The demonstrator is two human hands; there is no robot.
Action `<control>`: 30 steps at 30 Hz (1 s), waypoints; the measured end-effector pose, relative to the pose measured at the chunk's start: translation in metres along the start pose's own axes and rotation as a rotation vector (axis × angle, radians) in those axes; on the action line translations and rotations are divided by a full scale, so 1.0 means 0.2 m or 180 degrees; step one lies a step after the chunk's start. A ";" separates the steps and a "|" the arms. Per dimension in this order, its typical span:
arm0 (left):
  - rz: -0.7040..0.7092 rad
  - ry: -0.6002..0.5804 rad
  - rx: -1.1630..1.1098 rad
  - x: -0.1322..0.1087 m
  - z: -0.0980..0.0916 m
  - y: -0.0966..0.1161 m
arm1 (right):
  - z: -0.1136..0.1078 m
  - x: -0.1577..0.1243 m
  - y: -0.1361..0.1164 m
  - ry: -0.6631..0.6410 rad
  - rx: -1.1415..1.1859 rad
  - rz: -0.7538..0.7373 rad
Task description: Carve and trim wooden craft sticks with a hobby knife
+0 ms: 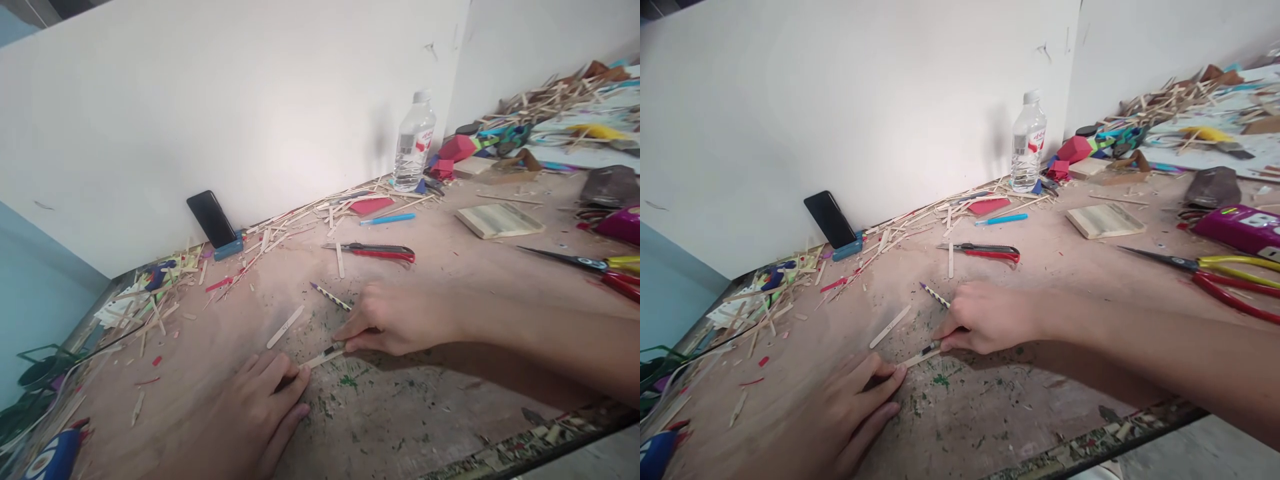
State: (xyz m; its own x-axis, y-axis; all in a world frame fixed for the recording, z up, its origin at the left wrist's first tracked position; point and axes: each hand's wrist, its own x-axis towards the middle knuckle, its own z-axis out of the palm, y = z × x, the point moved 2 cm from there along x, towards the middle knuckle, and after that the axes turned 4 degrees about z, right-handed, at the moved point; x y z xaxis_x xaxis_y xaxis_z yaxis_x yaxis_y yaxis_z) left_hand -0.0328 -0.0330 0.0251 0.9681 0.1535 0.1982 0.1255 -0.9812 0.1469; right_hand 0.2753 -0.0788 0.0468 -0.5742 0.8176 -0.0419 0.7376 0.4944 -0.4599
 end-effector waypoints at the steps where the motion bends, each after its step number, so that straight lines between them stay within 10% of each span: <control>1: -0.0004 -0.0025 -0.0001 0.00 0.00 0.00 | 0.00 0.00 0.00 0.0006 0.0005 -0.0004; 30: 0.0020 0.0023 -0.0027 0.01 0.00 -0.01 | 0.00 -0.01 0.01 0.0030 -0.0019 -0.0045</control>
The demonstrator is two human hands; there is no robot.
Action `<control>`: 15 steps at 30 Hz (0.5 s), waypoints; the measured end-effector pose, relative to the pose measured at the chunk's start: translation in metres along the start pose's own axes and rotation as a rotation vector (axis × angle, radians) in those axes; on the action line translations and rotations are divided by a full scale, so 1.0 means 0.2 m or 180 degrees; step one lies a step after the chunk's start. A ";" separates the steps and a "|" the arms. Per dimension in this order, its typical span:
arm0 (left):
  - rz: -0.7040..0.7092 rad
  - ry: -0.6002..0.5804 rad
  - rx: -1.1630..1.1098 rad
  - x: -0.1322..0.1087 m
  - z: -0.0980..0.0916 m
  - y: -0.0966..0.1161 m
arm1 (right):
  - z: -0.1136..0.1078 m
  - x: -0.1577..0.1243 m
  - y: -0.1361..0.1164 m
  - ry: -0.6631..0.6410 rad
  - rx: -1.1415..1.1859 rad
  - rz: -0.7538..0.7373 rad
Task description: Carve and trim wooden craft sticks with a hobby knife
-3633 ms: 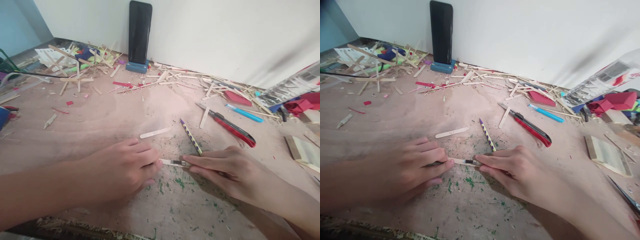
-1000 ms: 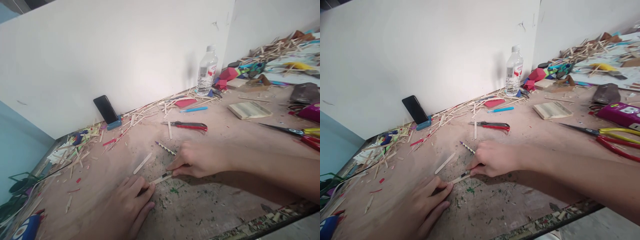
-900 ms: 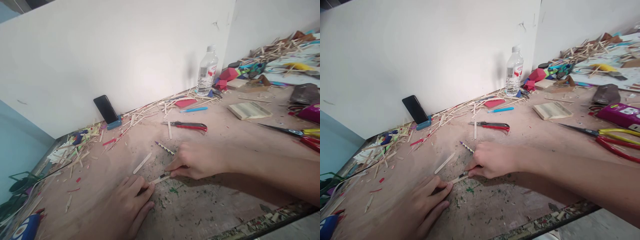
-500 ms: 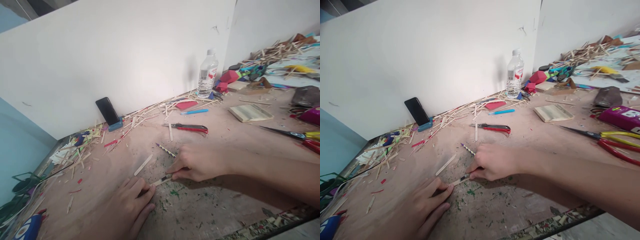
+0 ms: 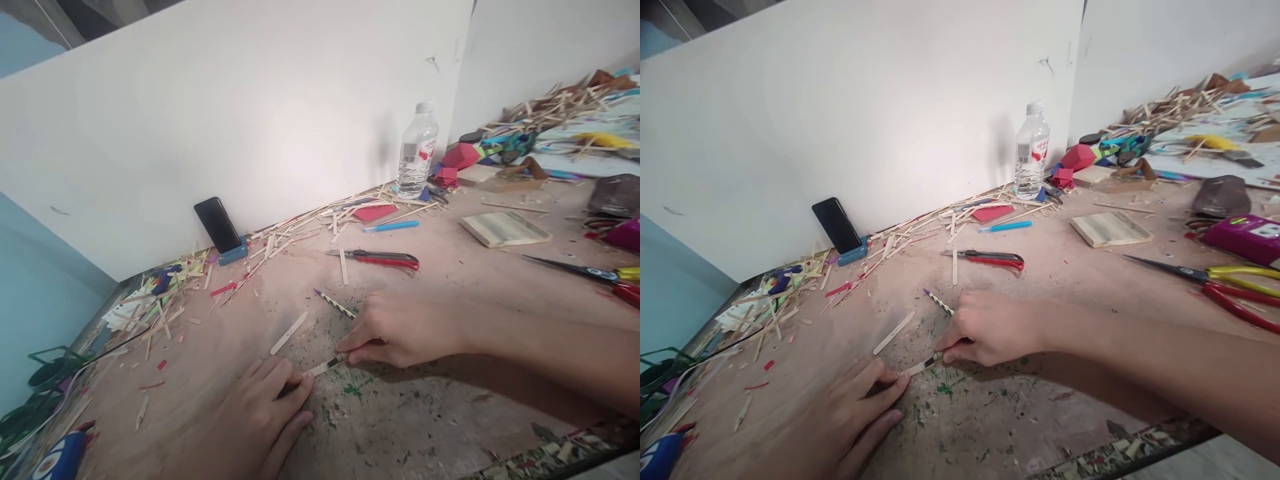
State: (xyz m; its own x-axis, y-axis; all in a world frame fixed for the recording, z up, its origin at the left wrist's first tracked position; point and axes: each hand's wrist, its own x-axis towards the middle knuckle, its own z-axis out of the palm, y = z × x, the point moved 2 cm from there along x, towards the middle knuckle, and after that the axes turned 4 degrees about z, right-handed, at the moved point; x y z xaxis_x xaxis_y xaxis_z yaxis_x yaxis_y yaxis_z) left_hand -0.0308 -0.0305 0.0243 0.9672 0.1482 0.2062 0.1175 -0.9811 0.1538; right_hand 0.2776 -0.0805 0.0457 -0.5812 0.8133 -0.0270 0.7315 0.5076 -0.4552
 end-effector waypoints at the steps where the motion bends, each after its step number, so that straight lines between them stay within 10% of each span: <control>1: 0.0000 0.0007 -0.0004 0.00 0.00 0.00 | 0.00 0.00 0.00 -0.0002 -0.0002 0.0001; 15: 0.0029 -0.0002 0.0010 0.00 0.00 0.01 | 0.01 0.01 0.01 -0.0048 -0.0111 -0.0043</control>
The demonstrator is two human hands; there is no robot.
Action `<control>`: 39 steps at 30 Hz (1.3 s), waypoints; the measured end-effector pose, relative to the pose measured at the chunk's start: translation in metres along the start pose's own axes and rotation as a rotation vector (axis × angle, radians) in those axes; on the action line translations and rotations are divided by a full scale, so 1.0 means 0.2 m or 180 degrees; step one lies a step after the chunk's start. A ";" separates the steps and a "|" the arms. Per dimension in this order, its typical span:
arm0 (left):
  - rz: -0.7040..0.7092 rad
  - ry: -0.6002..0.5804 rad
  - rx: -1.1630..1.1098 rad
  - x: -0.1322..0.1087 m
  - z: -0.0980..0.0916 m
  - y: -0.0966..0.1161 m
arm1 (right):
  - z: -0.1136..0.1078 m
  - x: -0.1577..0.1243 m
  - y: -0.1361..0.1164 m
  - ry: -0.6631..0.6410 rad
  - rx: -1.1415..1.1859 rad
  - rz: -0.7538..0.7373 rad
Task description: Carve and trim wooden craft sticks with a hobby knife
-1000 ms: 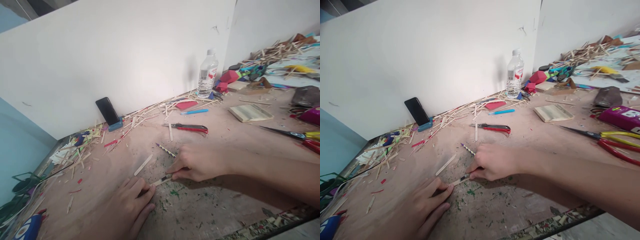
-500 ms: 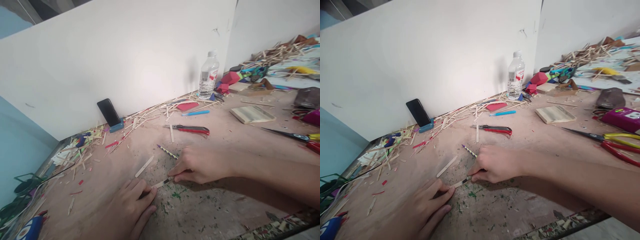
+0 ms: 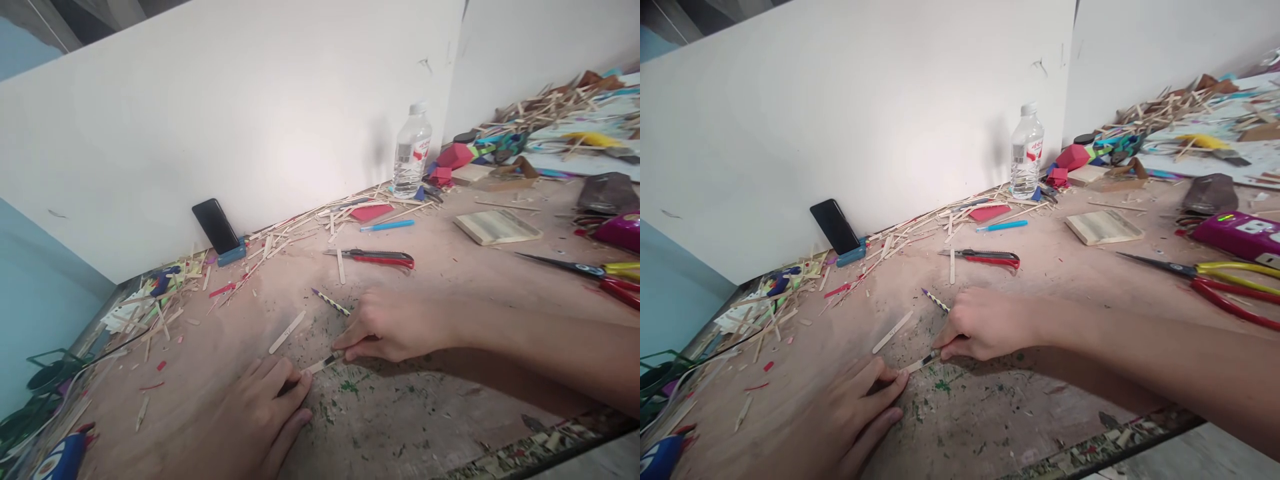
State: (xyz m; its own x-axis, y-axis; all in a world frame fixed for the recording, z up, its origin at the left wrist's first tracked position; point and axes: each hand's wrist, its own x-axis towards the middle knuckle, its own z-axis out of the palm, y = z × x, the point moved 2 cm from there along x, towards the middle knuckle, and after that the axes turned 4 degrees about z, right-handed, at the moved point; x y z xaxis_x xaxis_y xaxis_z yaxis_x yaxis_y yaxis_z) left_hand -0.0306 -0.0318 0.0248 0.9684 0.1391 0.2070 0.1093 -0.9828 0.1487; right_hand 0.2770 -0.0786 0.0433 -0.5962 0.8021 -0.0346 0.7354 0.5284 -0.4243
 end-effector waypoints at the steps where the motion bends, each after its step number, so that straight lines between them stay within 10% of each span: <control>1: 0.0009 -0.0007 -0.0001 0.00 0.00 0.00 | 0.00 0.00 0.00 -0.0003 -0.0009 -0.0004; 39: -0.0100 -0.0038 -0.0026 -0.01 0.03 -0.01 | -0.01 0.01 -0.01 -0.0037 0.0179 0.0255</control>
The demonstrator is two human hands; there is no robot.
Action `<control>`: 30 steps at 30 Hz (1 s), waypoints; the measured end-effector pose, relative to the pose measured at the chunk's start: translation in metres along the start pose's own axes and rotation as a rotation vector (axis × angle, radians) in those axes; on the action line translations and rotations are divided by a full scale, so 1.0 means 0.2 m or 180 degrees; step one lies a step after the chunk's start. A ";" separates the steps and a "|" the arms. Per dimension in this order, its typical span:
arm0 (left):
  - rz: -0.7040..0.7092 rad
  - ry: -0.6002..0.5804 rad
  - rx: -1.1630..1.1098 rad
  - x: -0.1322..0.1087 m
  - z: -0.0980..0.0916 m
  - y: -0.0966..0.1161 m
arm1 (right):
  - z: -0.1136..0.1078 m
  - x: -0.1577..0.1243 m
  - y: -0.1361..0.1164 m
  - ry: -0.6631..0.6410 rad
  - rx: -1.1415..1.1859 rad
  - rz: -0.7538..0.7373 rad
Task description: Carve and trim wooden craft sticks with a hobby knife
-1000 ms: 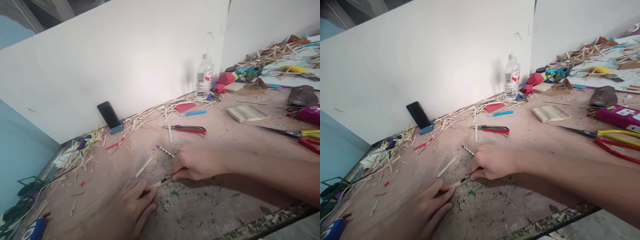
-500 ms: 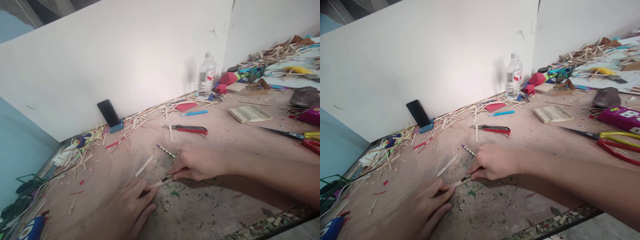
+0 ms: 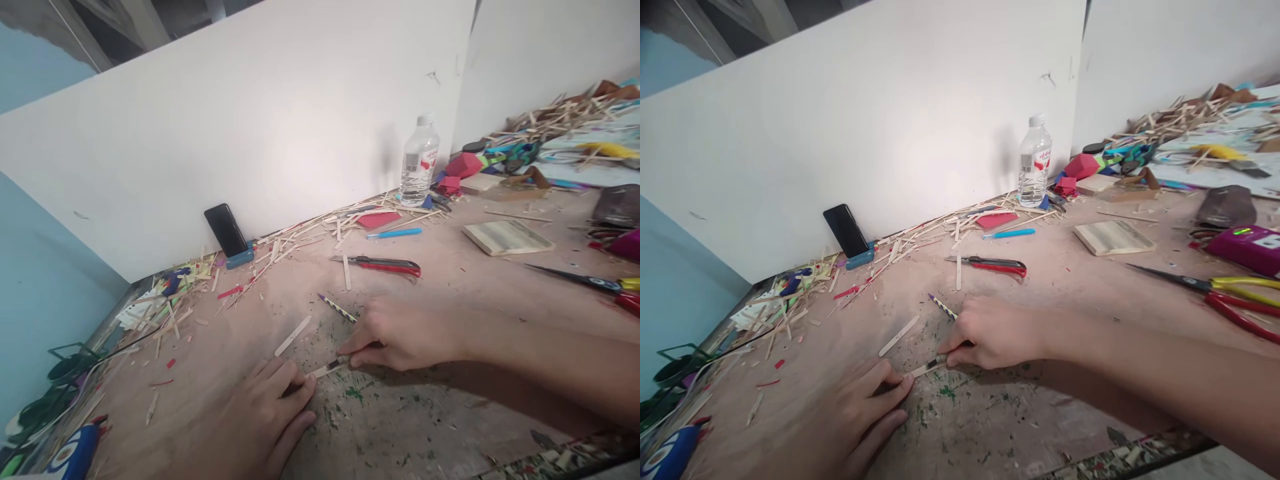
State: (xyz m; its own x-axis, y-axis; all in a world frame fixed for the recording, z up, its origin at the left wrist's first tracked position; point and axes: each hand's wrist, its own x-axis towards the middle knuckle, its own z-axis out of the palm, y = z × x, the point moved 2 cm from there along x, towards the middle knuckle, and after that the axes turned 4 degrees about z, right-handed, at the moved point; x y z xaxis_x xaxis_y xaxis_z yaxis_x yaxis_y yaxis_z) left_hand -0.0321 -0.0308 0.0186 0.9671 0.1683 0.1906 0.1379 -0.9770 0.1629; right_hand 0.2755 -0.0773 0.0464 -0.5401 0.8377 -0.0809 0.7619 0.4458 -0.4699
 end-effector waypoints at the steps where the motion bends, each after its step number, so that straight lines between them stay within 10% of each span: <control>1: 0.0004 0.0008 0.0001 0.00 0.00 0.00 | 0.00 0.00 0.00 -0.0001 0.0015 0.0013; 30: -0.0079 -0.0109 0.0055 0.05 -0.05 0.05 | 0.02 -0.01 0.00 0.0167 0.0169 -0.0056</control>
State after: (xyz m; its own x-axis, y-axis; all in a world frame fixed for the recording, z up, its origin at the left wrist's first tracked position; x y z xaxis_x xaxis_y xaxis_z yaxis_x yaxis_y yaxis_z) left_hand -0.0229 -0.0368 0.0322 0.9701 0.1883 0.1533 0.1655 -0.9747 0.1503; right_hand 0.2756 -0.0797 0.0423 -0.5328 0.8458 -0.0267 0.7315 0.4445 -0.5170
